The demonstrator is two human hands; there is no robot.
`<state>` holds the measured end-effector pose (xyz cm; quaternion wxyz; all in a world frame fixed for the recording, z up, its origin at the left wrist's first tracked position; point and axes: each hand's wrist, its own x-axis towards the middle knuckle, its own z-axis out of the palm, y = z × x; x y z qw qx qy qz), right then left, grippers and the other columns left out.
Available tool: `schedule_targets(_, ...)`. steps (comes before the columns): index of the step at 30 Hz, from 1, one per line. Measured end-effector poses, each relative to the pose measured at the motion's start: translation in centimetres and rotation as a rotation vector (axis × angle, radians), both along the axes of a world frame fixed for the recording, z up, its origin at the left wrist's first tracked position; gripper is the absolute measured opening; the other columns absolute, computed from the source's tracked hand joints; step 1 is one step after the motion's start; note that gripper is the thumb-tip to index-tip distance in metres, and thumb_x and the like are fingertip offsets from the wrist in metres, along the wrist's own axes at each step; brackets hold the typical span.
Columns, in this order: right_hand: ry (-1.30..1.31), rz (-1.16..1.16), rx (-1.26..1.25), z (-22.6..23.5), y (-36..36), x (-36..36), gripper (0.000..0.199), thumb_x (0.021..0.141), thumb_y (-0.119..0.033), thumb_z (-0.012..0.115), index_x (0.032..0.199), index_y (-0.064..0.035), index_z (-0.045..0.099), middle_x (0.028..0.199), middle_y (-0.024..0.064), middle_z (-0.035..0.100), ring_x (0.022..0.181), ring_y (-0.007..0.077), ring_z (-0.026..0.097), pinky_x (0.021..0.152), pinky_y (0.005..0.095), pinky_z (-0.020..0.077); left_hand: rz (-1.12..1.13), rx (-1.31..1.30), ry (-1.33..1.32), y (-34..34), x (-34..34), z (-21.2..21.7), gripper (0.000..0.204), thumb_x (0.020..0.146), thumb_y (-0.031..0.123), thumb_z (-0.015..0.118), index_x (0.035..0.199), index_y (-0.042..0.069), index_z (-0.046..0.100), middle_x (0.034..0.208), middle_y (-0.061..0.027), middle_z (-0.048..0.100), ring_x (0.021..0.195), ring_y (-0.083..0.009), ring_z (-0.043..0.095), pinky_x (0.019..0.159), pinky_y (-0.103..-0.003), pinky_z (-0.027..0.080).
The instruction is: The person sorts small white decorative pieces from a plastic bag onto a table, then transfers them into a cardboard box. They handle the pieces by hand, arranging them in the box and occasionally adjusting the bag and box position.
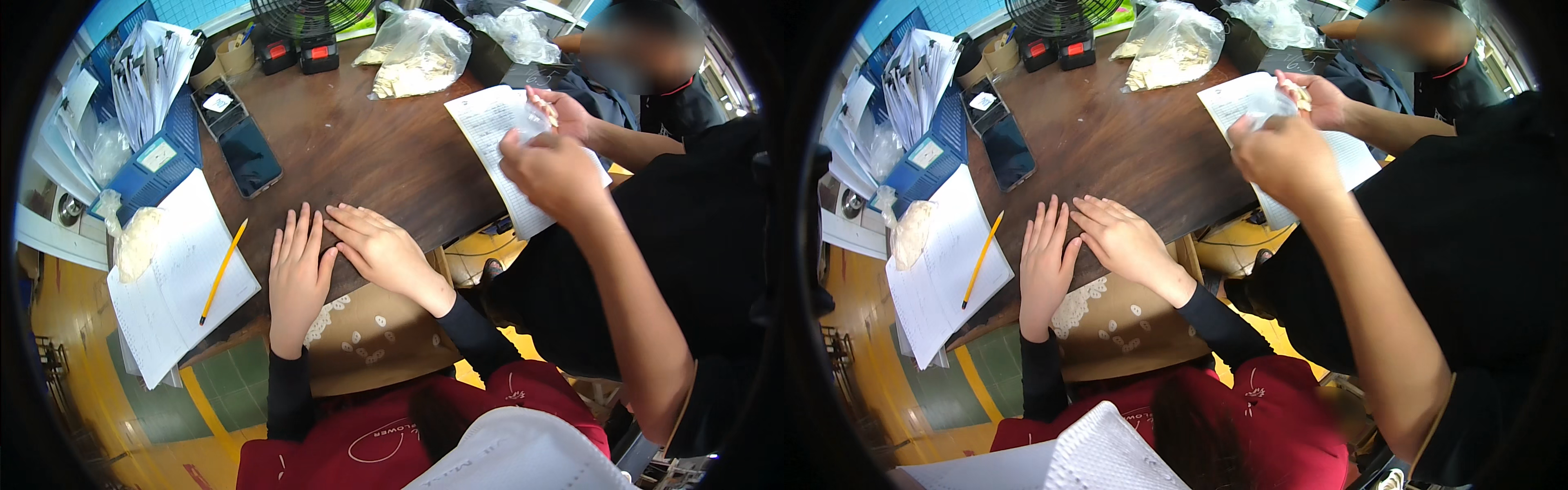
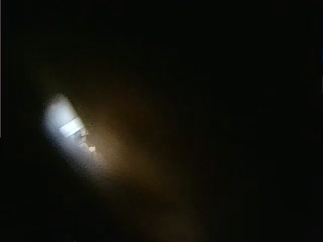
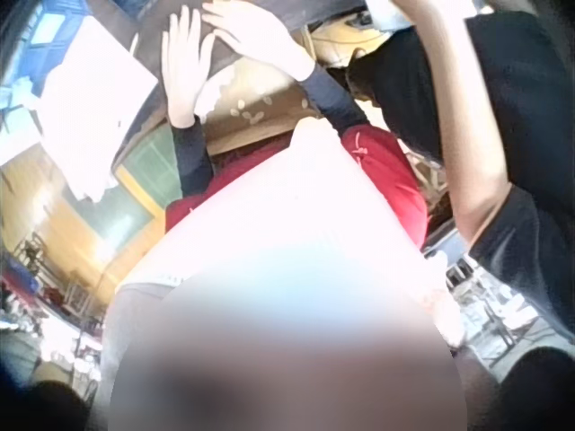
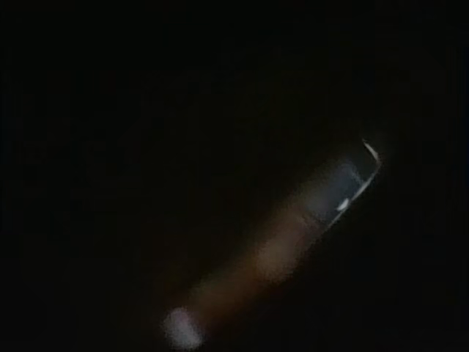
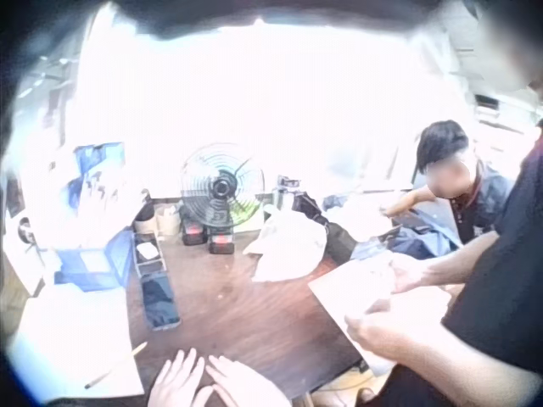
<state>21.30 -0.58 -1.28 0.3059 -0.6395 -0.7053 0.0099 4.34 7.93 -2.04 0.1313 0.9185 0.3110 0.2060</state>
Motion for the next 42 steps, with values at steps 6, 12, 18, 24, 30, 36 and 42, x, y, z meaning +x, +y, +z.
schedule_targets(6,-0.088,-0.065,0.011,-0.17,0.08,-0.21,0.044,0.100,-0.024,0.059,0.137,0.0000,0.059,0.148,0.0169,0.055,0.140,0.0316,0.050,0.118,0.0430,0.0388,0.009,0.012,0.036,0.16,-0.03,-0.42,0.054,0.105,0.033,0.053,0.150,0.003,0.049,0.161,-0.0166,0.041,0.150,-0.0353,0.036,0.123,-0.052,0.025)
schedule_targets(12,-0.066,-0.070,0.008,-0.30,-0.08,-0.19,0.043,0.101,-0.023,0.059,0.138,-0.0024,0.060,0.148,0.0155,0.055,0.139,0.0317,0.050,0.117,0.0432,0.0395,0.009,0.035,0.037,0.19,0.02,-0.47,0.054,0.105,0.034,0.053,0.149,0.003,0.050,0.160,-0.0164,0.043,0.148,-0.0359,0.038,0.122,-0.052,0.026)
schedule_targets(18,-0.078,-0.078,0.026,-0.34,-0.05,-0.21,0.042,0.100,-0.023,0.060,0.136,-0.0022,0.061,0.147,0.0156,0.056,0.138,0.0316,0.051,0.116,0.0432,0.0408,0.005,0.048,0.025,0.24,0.01,-0.57,0.054,0.104,0.034,0.054,0.148,0.003,0.051,0.158,-0.0166,0.044,0.147,-0.0361,0.040,0.121,-0.053,0.028)
schedule_targets(24,-0.063,-0.075,0.037,-0.52,0.01,-0.20,0.041,0.101,-0.024,0.060,0.136,-0.0024,0.061,0.146,0.0159,0.057,0.137,0.0320,0.052,0.116,0.0432,0.0411,0.010,0.055,0.024,0.20,-0.02,-0.48,0.053,0.104,0.034,0.054,0.147,0.003,0.053,0.157,-0.0168,0.045,0.146,-0.0364,0.041,0.121,-0.053,0.029)
schedule_targets(30,-0.050,-0.065,0.046,-0.66,0.01,-0.16,0.042,0.100,-0.024,0.059,0.134,0.0009,0.061,0.144,0.0180,0.058,0.138,0.0325,0.052,0.116,0.0431,0.0398,0.019,0.027,0.054,0.16,-0.02,-0.40,0.053,0.104,0.032,0.053,0.150,0.005,0.050,0.161,-0.0133,0.042,0.150,-0.0342,0.036,0.123,-0.051,0.026)
schedule_targets(36,-0.061,-0.078,0.045,-0.57,-0.02,-0.18,0.041,0.100,-0.024,0.061,0.135,-0.0025,0.062,0.145,0.0162,0.058,0.137,0.0320,0.052,0.115,0.0434,0.0415,0.011,0.052,0.030,0.20,0.00,-0.46,0.053,0.104,0.034,0.054,0.147,0.004,0.052,0.158,-0.0162,0.045,0.146,-0.0362,0.041,0.121,-0.053,0.029)
schedule_targets(42,-0.045,-0.059,0.027,-0.59,-0.01,-0.16,0.043,0.100,-0.023,0.059,0.135,0.0014,0.060,0.146,0.0178,0.056,0.139,0.0323,0.050,0.118,0.0433,0.0385,0.013,0.036,0.043,0.17,-0.05,-0.44,0.053,0.104,0.032,0.053,0.150,0.005,0.050,0.160,-0.0142,0.043,0.149,-0.0348,0.037,0.122,-0.052,0.026)
